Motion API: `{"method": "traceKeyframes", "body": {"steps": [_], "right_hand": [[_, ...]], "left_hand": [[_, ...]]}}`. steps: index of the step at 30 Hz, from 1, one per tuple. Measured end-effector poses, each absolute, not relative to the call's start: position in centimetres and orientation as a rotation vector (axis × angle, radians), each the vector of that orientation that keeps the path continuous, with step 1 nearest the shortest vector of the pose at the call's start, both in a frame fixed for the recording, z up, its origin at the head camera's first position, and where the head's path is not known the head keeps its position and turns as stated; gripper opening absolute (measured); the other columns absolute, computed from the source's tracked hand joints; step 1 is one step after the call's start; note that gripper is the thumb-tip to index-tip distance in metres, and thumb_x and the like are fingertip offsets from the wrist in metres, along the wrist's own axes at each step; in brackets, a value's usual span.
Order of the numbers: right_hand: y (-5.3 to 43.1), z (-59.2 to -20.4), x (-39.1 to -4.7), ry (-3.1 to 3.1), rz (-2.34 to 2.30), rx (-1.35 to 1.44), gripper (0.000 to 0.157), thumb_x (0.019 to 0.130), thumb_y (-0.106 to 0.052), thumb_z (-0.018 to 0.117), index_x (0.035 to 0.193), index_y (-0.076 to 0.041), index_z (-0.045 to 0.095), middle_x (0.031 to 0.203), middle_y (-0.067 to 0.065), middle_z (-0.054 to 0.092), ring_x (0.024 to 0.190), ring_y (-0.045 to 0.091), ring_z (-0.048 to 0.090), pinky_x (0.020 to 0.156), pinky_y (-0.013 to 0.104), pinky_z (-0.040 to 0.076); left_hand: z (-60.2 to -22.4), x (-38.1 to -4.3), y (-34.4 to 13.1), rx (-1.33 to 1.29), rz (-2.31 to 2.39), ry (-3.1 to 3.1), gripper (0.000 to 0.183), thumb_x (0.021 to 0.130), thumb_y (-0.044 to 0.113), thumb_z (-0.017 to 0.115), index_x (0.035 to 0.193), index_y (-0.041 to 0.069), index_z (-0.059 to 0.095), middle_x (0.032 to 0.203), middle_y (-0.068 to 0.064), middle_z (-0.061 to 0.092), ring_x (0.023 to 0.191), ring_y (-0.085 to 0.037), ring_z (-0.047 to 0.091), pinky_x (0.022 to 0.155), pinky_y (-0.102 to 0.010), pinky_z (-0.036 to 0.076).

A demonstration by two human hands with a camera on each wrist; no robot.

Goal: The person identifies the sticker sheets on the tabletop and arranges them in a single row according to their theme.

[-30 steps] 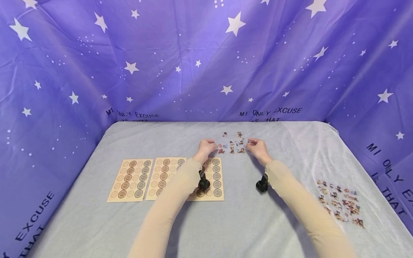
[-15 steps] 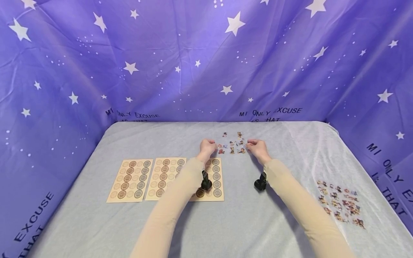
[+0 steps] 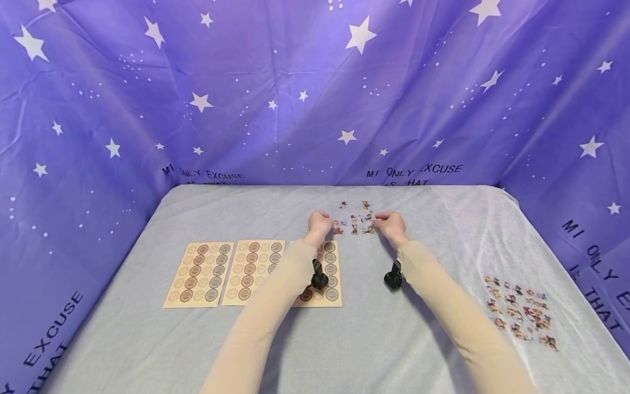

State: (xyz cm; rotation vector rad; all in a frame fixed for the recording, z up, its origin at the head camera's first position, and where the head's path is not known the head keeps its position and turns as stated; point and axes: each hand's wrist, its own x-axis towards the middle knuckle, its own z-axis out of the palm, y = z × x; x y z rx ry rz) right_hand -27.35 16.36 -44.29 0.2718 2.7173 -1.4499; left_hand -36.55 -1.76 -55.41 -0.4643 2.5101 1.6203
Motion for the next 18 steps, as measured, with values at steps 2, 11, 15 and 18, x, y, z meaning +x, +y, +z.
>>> {"method": "traceKeyframes", "body": {"steps": [2, 11, 15, 18], "right_hand": [[16.3, -44.4, -27.4, 2.727, -1.454, 0.294, 0.036, 0.083, -0.007, 0.056, 0.118, 0.006, 0.058, 0.116, 0.022, 0.059, 0.108, 0.033, 0.055, 0.094, 0.037, 0.043], [16.3, -44.6, -27.5, 2.627, -1.553, 0.339, 0.037, 0.084, -0.003, 0.053, 0.12, 0.006, 0.056, 0.118, 0.025, 0.057, 0.095, 0.027, 0.059, 0.077, 0.026, 0.049], [16.6, -44.3, -27.6, 2.533, -1.665, 0.3, 0.037, 0.085, -0.001, 0.052, 0.12, 0.011, 0.053, 0.115, 0.028, 0.057, 0.073, 0.011, 0.056, 0.064, 0.017, 0.047], [17.5, -46.0, -28.6, 2.38, -1.867, 0.181, 0.032, 0.083, 0.001, 0.055, 0.114, 0.01, 0.058, 0.1, 0.024, 0.064, 0.064, 0.009, 0.058, 0.059, 0.018, 0.05]], "left_hand": [[-58.5, -38.7, -1.9, -0.461, 1.68, 2.51, 0.028, 0.079, 0.008, 0.065, 0.106, 0.013, 0.063, 0.104, -0.007, 0.06, 0.093, -0.024, 0.057, 0.068, -0.037, 0.052], [-52.2, -33.6, -1.8, -0.582, 1.876, 2.375, 0.03, 0.074, -0.005, 0.06, 0.101, 0.006, 0.065, 0.103, -0.01, 0.062, 0.095, -0.023, 0.058, 0.074, -0.034, 0.052], [-53.4, -34.8, -2.0, -0.597, 1.965, 2.303, 0.025, 0.069, -0.005, 0.063, 0.085, 0.013, 0.068, 0.088, -0.002, 0.064, 0.08, -0.015, 0.059, 0.061, -0.027, 0.05], [-54.4, -35.5, -1.8, -0.639, 1.964, 2.309, 0.026, 0.067, -0.006, 0.063, 0.081, 0.014, 0.069, 0.086, -0.001, 0.064, 0.077, -0.014, 0.058, 0.058, -0.025, 0.049]]}}
